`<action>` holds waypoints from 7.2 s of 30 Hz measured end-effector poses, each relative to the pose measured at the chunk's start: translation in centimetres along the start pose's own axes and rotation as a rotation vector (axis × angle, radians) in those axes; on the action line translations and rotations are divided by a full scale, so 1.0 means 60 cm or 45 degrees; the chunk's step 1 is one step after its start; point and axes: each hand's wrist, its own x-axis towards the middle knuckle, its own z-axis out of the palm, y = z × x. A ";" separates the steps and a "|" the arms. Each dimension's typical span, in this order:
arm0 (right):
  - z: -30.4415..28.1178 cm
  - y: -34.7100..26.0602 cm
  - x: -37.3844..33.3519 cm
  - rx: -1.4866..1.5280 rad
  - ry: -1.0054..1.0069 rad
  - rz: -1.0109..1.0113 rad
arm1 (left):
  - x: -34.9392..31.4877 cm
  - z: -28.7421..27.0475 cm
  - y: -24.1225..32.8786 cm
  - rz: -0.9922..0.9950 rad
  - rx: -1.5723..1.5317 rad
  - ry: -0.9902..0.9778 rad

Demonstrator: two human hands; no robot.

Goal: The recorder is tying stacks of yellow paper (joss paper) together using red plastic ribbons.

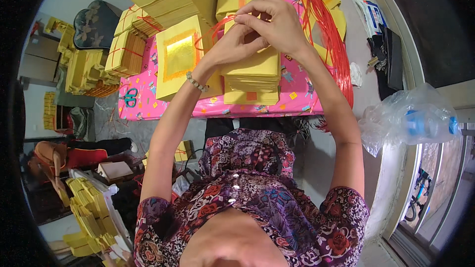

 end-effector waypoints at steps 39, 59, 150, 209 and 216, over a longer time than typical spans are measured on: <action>0.084 0.102 -0.106 1.077 0.705 0.419 | -0.037 -0.010 -0.044 -0.113 -0.308 0.473; 0.093 0.102 -0.119 0.929 0.812 0.367 | -0.041 0.009 -0.064 -0.197 -0.550 0.554; 0.044 0.115 -0.175 1.359 0.902 0.709 | -0.031 -0.072 -0.064 -0.399 -0.677 0.365; 0.015 -0.064 -0.140 -0.802 0.152 -0.130 | 0.010 -0.067 -0.054 -0.094 0.464 -0.136; 0.057 -0.052 -0.180 -0.695 0.255 -0.304 | 0.020 -0.083 -0.057 -0.134 0.525 -0.198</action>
